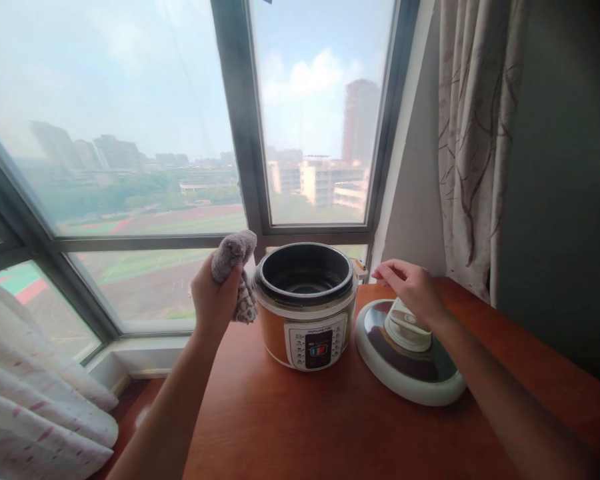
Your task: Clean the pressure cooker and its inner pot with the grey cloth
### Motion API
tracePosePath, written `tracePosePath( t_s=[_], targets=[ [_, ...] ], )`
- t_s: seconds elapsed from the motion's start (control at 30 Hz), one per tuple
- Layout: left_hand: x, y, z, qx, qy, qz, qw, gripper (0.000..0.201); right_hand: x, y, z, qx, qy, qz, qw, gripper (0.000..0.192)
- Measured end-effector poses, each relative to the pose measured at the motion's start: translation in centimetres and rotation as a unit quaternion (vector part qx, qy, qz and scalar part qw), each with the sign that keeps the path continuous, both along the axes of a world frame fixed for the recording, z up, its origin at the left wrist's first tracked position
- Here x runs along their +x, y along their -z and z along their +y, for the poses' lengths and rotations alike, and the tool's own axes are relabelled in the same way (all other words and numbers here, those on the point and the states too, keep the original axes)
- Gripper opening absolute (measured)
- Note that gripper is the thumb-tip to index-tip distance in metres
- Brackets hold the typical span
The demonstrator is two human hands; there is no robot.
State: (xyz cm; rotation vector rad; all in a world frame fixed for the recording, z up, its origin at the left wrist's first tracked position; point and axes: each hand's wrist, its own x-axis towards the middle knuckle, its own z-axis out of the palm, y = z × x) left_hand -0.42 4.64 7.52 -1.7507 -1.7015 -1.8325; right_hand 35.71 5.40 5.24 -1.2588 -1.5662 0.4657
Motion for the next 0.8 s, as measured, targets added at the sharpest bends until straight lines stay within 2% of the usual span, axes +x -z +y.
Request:
tracePosePath(
  t_s=[0.1, 0.17, 0.2, 0.27, 0.37, 0.43, 0.5, 0.53, 0.6, 0.67, 0.73, 0.8],
  targets=[
    [4.2, -1.8, -1.8, 0.048, 0.064, 0.146, 0.986, 0.039, -4.6, -2.2, -2.5, 0.005, -0.155, 0.075, 0.985, 0.035],
    [7.9, -2.2, -2.4, 0.050, 0.105, 0.252, 0.961, 0.044, -8.1, -2.5, -3.4, -0.009, -0.260, 0.153, 0.953, 0.041],
    [9.7, -2.1, -2.5, 0.044, 0.126, 0.282, 0.950, 0.046, -9.6, -2.4, -3.5, -0.015, -0.282, 0.210, 0.936, 0.042],
    [12.7, -1.7, -2.4, 0.036, 0.149, 0.290, 0.944, 0.053, -11.4, -2.2, -2.9, -0.030, -0.266, 0.340, 0.902, 0.040],
    [14.3, -1.4, -1.8, 0.024, 0.226, 0.336, 0.914, 0.064, -10.5, -2.1, -0.8, -0.062, -0.180, 0.460, 0.867, 0.035],
    [13.4, -1.7, -1.1, 0.023, 0.267, 0.346, 0.899, 0.059, -8.0, -2.4, 1.0, -0.104, -0.133, 0.470, 0.866, 0.031],
    [11.3, -2.3, 0.0, 0.012, 0.247, 0.324, 0.913, 0.045, -5.3, -2.9, 2.8, -0.173, -0.101, 0.443, 0.874, 0.028],
    [10.0, -2.6, 0.7, -0.008, 0.209, 0.310, 0.927, 0.040, -4.1, -3.1, 3.6, -0.207, -0.088, 0.409, 0.884, 0.027],
    [7.3, -3.2, 2.3, -0.089, 0.092, 0.311, 0.942, 0.037, -2.6, -3.4, 5.2, -0.247, -0.077, 0.360, 0.897, 0.026],
    [4.8, -3.6, 4.2, -0.219, -0.025, 0.326, 0.919, 0.037, -2.3, -3.4, 6.5, -0.260, -0.068, 0.335, 0.903, 0.025],
    [2.9, -3.7, 5.9, -0.286, -0.061, 0.323, 0.900, 0.040, -2.6, -3.1, 7.7, -0.262, -0.054, 0.318, 0.910, 0.026],
    [1.7, -3.5, 7.3, -0.335, -0.066, 0.323, 0.883, 0.045, -3.0, -2.8, 8.7, -0.259, -0.041, 0.295, 0.919, 0.028]
  ],
)
